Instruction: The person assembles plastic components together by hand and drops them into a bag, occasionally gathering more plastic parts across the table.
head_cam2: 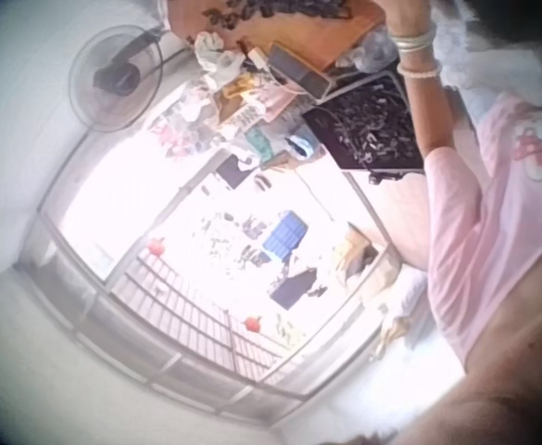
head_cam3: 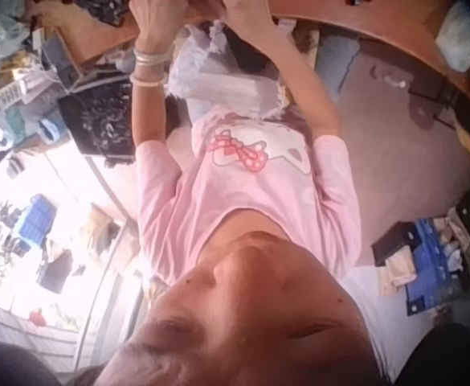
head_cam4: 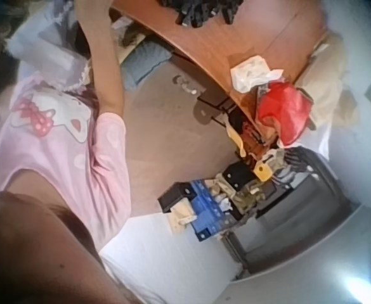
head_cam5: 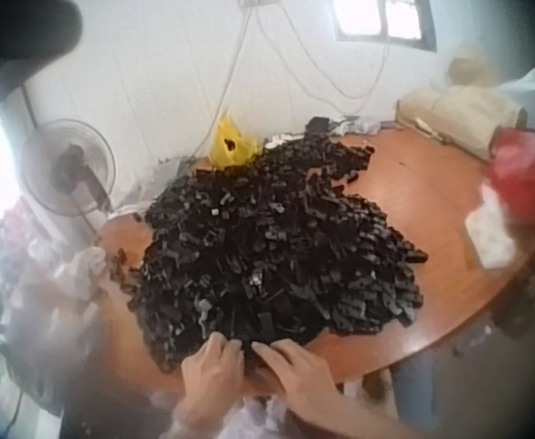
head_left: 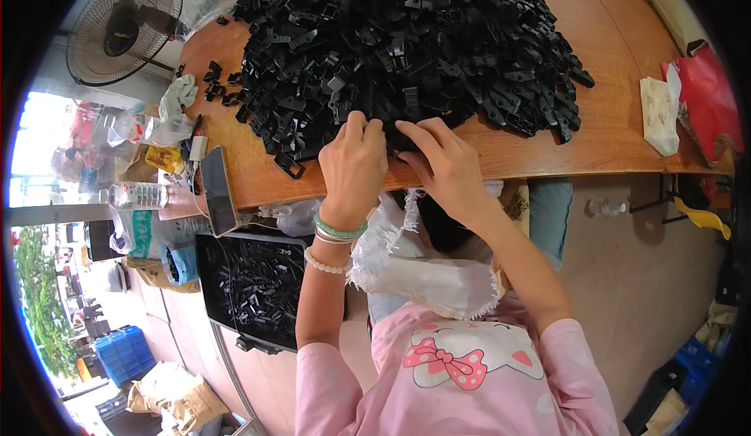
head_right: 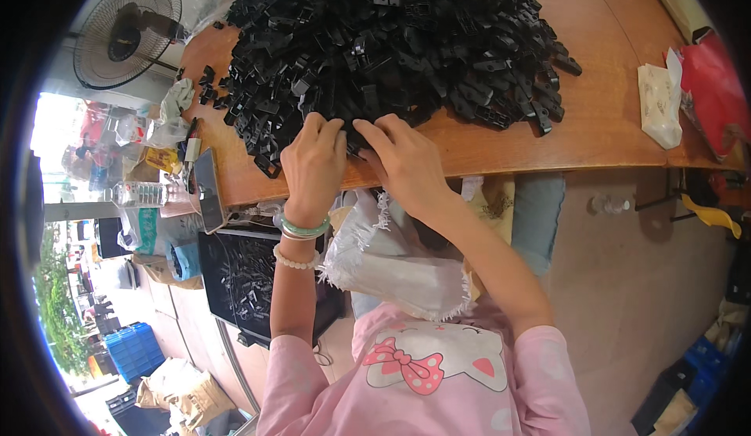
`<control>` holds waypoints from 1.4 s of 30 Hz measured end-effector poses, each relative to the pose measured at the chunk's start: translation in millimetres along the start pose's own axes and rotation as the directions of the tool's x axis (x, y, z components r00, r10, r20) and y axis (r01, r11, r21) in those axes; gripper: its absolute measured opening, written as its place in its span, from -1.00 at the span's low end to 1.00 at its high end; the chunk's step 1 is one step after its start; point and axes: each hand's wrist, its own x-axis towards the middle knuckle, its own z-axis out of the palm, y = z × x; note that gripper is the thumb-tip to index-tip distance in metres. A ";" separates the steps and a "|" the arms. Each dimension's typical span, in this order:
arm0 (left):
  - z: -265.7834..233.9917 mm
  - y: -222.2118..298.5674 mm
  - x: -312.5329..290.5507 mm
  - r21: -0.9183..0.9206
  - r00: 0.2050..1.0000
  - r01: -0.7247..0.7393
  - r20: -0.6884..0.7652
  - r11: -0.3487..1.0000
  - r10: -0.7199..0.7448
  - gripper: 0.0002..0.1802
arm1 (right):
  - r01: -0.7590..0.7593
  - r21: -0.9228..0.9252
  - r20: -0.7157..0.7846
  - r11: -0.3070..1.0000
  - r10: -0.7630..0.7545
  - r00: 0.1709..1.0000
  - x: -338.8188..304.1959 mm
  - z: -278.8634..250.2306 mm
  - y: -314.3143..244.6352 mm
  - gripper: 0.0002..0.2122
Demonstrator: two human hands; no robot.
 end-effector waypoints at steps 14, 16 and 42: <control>-28.9 11.6 14.2 -0.439 0.934 0.216 -0.168 0.872 -0.316 -0.85 | -0.100 0.211 0.056 0.972 0.090 0.994 -3.1 -4.5 11.8 -0.84; -33.2 26.9 -4.2 -0.698 0.890 0.334 0.012 0.634 -0.455 -0.87 | -0.123 0.187 0.085 0.975 0.109 0.990 -6.7 -3.7 8.6 -0.84; 0.0 47.1 -48.5 -0.719 0.700 0.695 0.681 -0.013 -0.216 -0.63 | -0.229 0.243 0.167 0.942 0.192 0.967 -35.8 -57.9 0.4 -0.74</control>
